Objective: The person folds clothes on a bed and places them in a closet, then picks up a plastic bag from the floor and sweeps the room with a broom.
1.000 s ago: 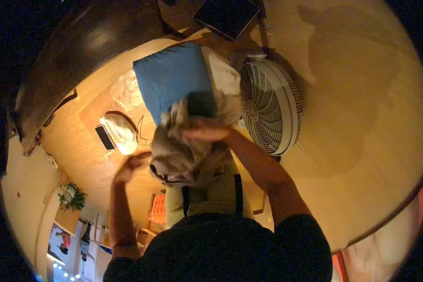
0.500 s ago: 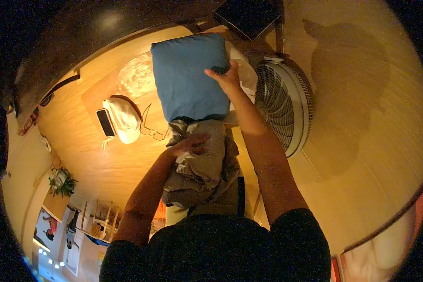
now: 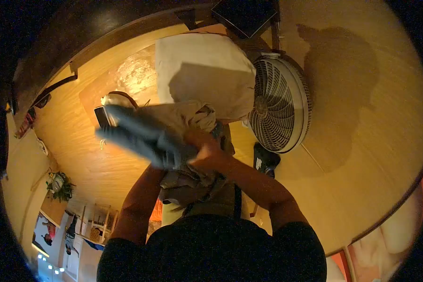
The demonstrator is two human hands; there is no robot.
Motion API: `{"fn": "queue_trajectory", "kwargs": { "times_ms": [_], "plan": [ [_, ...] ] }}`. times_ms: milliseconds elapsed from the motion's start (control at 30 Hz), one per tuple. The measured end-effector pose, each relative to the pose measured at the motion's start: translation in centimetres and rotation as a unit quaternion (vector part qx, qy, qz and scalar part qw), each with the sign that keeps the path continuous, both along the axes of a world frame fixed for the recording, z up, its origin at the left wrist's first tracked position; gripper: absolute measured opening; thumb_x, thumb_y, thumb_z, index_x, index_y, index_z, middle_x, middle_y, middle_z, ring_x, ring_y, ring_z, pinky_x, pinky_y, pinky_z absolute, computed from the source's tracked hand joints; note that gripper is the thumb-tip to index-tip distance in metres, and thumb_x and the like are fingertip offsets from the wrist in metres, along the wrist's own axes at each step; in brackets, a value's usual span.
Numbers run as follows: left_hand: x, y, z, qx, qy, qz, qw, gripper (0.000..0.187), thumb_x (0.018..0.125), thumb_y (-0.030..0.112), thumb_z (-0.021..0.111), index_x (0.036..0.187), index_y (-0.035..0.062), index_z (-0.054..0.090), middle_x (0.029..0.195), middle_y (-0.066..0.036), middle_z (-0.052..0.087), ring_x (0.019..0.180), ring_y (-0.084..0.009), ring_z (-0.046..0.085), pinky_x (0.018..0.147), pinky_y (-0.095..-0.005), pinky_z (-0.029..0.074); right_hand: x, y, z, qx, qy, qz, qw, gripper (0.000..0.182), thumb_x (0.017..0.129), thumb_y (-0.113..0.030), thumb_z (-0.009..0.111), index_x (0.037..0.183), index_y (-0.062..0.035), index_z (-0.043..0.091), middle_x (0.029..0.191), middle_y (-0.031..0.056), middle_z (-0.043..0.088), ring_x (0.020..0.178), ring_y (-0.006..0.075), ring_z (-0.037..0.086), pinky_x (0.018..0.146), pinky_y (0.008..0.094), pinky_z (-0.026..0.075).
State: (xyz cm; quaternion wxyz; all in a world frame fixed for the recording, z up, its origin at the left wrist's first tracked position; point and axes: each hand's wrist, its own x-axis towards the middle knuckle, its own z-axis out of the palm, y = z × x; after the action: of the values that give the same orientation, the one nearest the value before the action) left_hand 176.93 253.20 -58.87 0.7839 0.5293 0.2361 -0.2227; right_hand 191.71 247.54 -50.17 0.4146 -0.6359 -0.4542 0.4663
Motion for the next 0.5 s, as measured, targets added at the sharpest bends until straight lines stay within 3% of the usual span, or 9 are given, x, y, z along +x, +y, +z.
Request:
{"fn": "queue_trajectory", "kwargs": {
  "times_ms": [33, 100, 133, 200, 433, 500],
  "plan": [
    [-0.3, -0.2, 0.1, -0.009, 0.004, 0.000, 1.000, 0.047, 0.081, 0.025, 0.051, 0.120, 0.0020, 0.040, 0.119, -0.017, 0.042, 0.110, -0.0226, 0.039, 0.093, -0.0308, 0.031, -0.2, -1.0, 1.1, -0.002, 0.001, -0.002, 1.000, 0.050, 0.048, -0.016, 0.069, 0.093, -0.0044, 0.051, 0.091, 0.0135, 0.052, 0.083, 0.0327, 0.051, 0.070, 0.0373, 0.042],
    [-0.9, -0.4, 0.3, -0.026, 0.012, 0.000, 1.000, 0.047, 0.081, 0.025, 0.050, 0.120, 0.0018, 0.039, 0.119, -0.017, 0.041, 0.110, -0.0229, 0.039, 0.093, -0.0308, 0.031, 0.0, -2.0, 3.4, 0.048, -0.033, 0.222, 0.973, 0.043, 0.046, -0.015, 0.066, 0.085, -0.0089, 0.050, 0.082, 0.0088, 0.046, 0.079, 0.0289, 0.048, 0.067, 0.0374, 0.041],
    [-1.3, -0.8, 0.4, -0.037, 0.018, 0.002, 0.999, 0.047, 0.081, 0.026, 0.050, 0.120, 0.0016, 0.039, 0.120, -0.017, 0.041, 0.110, -0.0230, 0.039, 0.093, -0.0309, 0.031, 0.1, -2.4, 4.0, 0.046, -0.029, 0.221, 0.974, 0.043, 0.046, -0.015, 0.066, 0.085, -0.0089, 0.050, 0.082, 0.0088, 0.046, 0.079, 0.0289, 0.048, 0.067, 0.0374, 0.041],
    [-2.5, -1.8, 1.0, -0.063, 0.035, 0.001, 0.997, 0.047, 0.081, 0.026, 0.050, 0.120, 0.0014, 0.039, 0.120, -0.017, 0.040, 0.110, -0.0233, 0.039, 0.093, -0.0310, 0.031, -0.4, -3.3, 5.3, 0.154, -0.082, 0.208, 0.962, 0.033, 0.050, -0.017, 0.062, 0.079, -0.0117, 0.048, 0.075, 0.0066, 0.041, 0.075, 0.0252, 0.047, 0.063, 0.0373, 0.041],
    [-2.3, -2.0, 0.8, -0.119, 0.047, -0.008, 0.992, 0.048, 0.082, 0.027, 0.048, 0.120, 0.0006, 0.038, 0.122, -0.017, 0.038, 0.111, -0.0242, 0.039, 0.092, -0.0312, 0.032, -0.5, -4.0, 7.1, 0.129, -0.114, 0.210, 0.962, 0.028, 0.054, -0.018, 0.058, 0.080, -0.0124, 0.048, 0.076, 0.0068, 0.041, 0.076, 0.0238, 0.047, 0.062, 0.0368, 0.041],
    [-2.2, -1.9, 0.6, -0.132, 0.052, -0.007, 0.990, 0.048, 0.082, 0.028, 0.047, 0.120, 0.0004, 0.037, 0.122, -0.017, 0.038, 0.111, -0.0245, 0.039, 0.092, -0.0313, 0.032, -0.7, -3.8, 6.6, 0.181, -0.129, 0.161, 0.962, 0.031, 0.054, -0.015, 0.060, 0.083, -0.0102, 0.049, 0.071, 0.0065, 0.042, 0.063, 0.0218, 0.047, 0.053, 0.0329, 0.041]
  ]
}}
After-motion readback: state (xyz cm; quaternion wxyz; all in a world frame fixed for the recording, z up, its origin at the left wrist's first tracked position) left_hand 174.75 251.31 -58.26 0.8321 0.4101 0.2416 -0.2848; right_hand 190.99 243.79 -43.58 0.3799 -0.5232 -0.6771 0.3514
